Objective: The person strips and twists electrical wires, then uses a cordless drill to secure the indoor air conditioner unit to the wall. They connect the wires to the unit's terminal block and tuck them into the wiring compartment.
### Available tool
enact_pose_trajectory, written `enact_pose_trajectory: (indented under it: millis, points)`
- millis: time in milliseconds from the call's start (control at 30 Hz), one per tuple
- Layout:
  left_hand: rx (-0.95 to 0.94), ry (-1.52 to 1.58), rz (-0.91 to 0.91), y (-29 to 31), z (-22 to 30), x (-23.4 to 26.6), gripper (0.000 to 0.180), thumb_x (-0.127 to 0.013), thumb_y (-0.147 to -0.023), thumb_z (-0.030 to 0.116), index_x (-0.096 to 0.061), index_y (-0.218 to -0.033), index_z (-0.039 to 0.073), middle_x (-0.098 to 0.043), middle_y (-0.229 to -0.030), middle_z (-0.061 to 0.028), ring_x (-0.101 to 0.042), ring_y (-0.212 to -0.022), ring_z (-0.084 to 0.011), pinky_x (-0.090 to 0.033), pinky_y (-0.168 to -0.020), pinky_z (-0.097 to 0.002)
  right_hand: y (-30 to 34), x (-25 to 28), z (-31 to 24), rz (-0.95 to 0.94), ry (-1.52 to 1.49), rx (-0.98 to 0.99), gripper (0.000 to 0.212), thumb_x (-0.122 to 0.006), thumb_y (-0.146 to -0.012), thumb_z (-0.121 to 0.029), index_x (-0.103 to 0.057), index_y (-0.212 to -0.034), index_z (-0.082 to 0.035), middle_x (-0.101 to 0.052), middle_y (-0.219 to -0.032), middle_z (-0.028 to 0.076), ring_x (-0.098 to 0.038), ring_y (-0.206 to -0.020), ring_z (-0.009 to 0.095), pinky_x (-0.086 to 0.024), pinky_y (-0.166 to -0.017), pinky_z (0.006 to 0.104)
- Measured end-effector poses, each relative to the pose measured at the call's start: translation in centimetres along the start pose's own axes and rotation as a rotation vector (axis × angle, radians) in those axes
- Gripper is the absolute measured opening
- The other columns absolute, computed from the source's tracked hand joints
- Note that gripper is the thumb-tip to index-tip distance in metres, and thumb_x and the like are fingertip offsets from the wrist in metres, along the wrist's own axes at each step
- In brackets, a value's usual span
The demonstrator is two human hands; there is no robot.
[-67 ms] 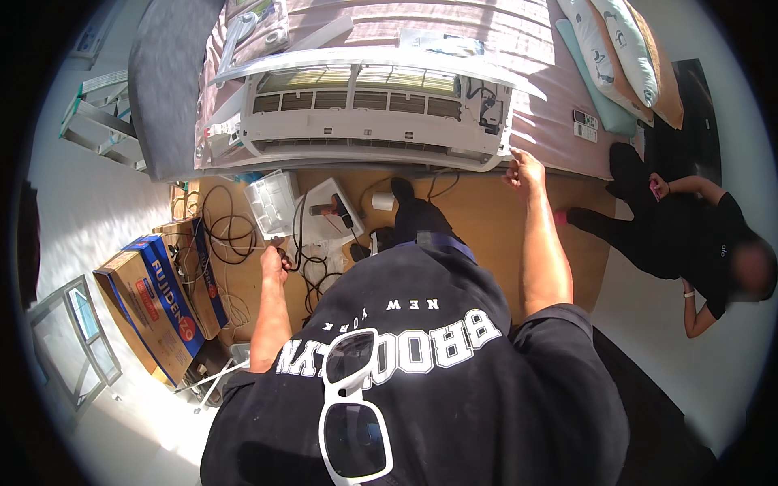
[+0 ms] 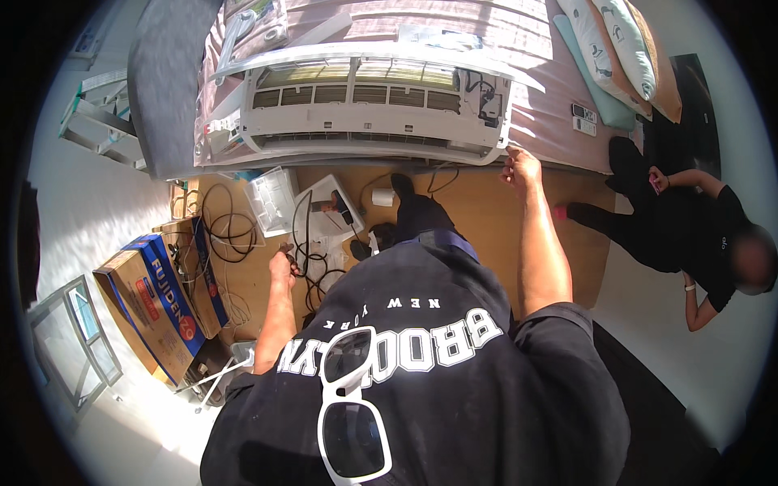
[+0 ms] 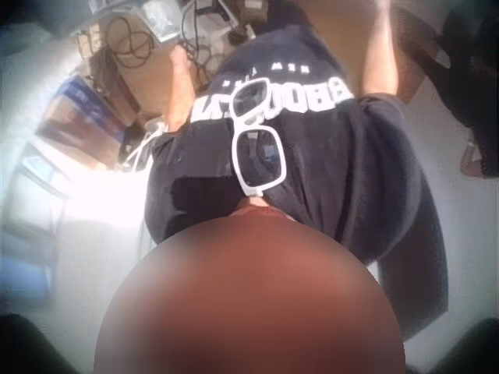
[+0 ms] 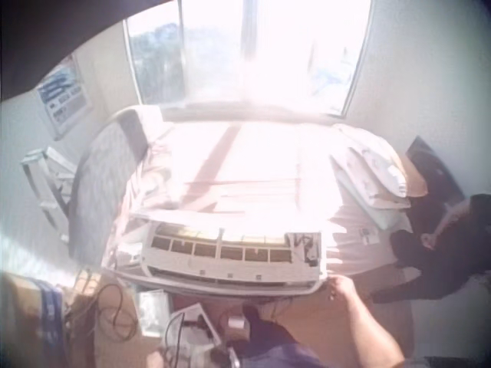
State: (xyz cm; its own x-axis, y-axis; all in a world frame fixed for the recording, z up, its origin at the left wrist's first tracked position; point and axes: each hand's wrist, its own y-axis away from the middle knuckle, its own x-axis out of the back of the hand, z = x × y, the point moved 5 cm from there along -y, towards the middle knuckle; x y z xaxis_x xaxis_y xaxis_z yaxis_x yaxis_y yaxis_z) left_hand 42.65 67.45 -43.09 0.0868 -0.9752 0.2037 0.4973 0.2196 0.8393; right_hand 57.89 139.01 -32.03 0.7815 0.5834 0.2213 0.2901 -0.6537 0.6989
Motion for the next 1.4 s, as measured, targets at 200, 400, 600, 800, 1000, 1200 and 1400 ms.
enact_pose_trajectory:
  millis: [200,400,600,800,1000,1200,1400]
  points:
    - [-0.215,-0.808,-0.052,4.2,-14.1,4.8,0.042,-0.060,-0.105,0.036,-0.071,-0.104,-0.004,-0.073,-0.092,-0.0240,-0.071,-0.091,-0.0376,-0.053,-0.084,-0.0490,2.7,-2.4,-0.3,-0.126,0.386,0.271,0.023,-0.069,-0.099,-0.022,-0.077,-0.109,-0.003,-0.060,-0.076,0.000,-0.052,-0.055,0.012,-0.048,-0.052,0.0321]
    - [-0.344,-0.613,0.222,7.8,-12.7,6.3,0.044,-0.056,-0.109,0.040,-0.073,-0.119,0.001,-0.074,-0.118,-0.0277,-0.068,-0.115,-0.0468,-0.052,-0.097,-0.0522,-0.6,-9.6,5.1,-0.445,0.749,0.062,0.024,-0.068,-0.100,-0.029,-0.076,-0.115,-0.013,-0.061,-0.075,0.001,-0.058,-0.059,0.013,-0.055,-0.052,0.0347]
    - [-0.206,-0.414,0.416,14.5,-16.9,-0.5,0.039,-0.056,-0.110,0.039,-0.072,-0.112,0.004,-0.070,-0.078,-0.0121,-0.069,-0.078,-0.0283,-0.052,-0.075,-0.0426,-5.1,-13.7,15.8,-0.842,1.284,-0.083,0.032,-0.066,-0.098,-0.028,-0.073,-0.123,-0.011,-0.066,-0.082,0.005,-0.062,-0.063,0.017,-0.055,-0.053,0.0371]
    - [-0.198,-0.609,0.111,22.1,-22.0,-11.5,0.034,-0.061,-0.106,0.033,-0.075,-0.119,0.005,-0.079,-0.106,-0.0203,-0.074,-0.105,-0.0409,-0.057,-0.093,-0.0494,-7.1,-19.8,18.6,-0.888,1.409,-0.024,0.031,-0.065,-0.101,-0.030,-0.071,-0.124,-0.011,-0.065,-0.084,0.005,-0.059,-0.061,0.016,-0.052,-0.051,0.0371]
    - [-0.050,-0.545,0.171,17.4,-24.4,-7.9,0.034,-0.065,-0.104,0.036,-0.075,-0.116,0.006,-0.078,-0.109,-0.0232,-0.073,-0.106,-0.0435,-0.057,-0.093,-0.0519,-4.1,-30.1,21.6,-0.836,1.208,-0.170,0.030,-0.066,-0.104,-0.034,-0.069,-0.125,-0.013,-0.064,-0.083,0.004,-0.059,-0.063,0.016,-0.053,-0.057,0.0376]
    - [-0.096,-0.857,0.065,7.6,-26.5,-2.8,0.038,-0.073,-0.096,0.047,-0.076,-0.106,0.010,-0.077,-0.089,-0.0151,-0.074,-0.096,-0.0363,-0.052,-0.095,-0.0537,-0.4,-44.9,31.0,-0.732,1.111,-0.091,0.038,-0.068,-0.102,-0.035,-0.066,-0.131,-0.010,-0.065,-0.088,0.007,-0.060,-0.068,0.016,-0.056,-0.062,0.0388]
    - [-0.055,-0.982,-0.059,1.2,-27.6,3.0,0.027,-0.074,-0.094,0.040,-0.078,-0.090,0.014,-0.076,-0.080,-0.0083,-0.072,-0.088,-0.0288,-0.047,-0.091,-0.0496,-4.2,-63.0,45.8,-0.724,1.639,0.747,0.073,-0.077,-0.090,-0.036,-0.053,-0.155,-0.011,-0.071,-0.126,0.020,-0.071,-0.119,0.040,-0.059,-0.098,0.0532]
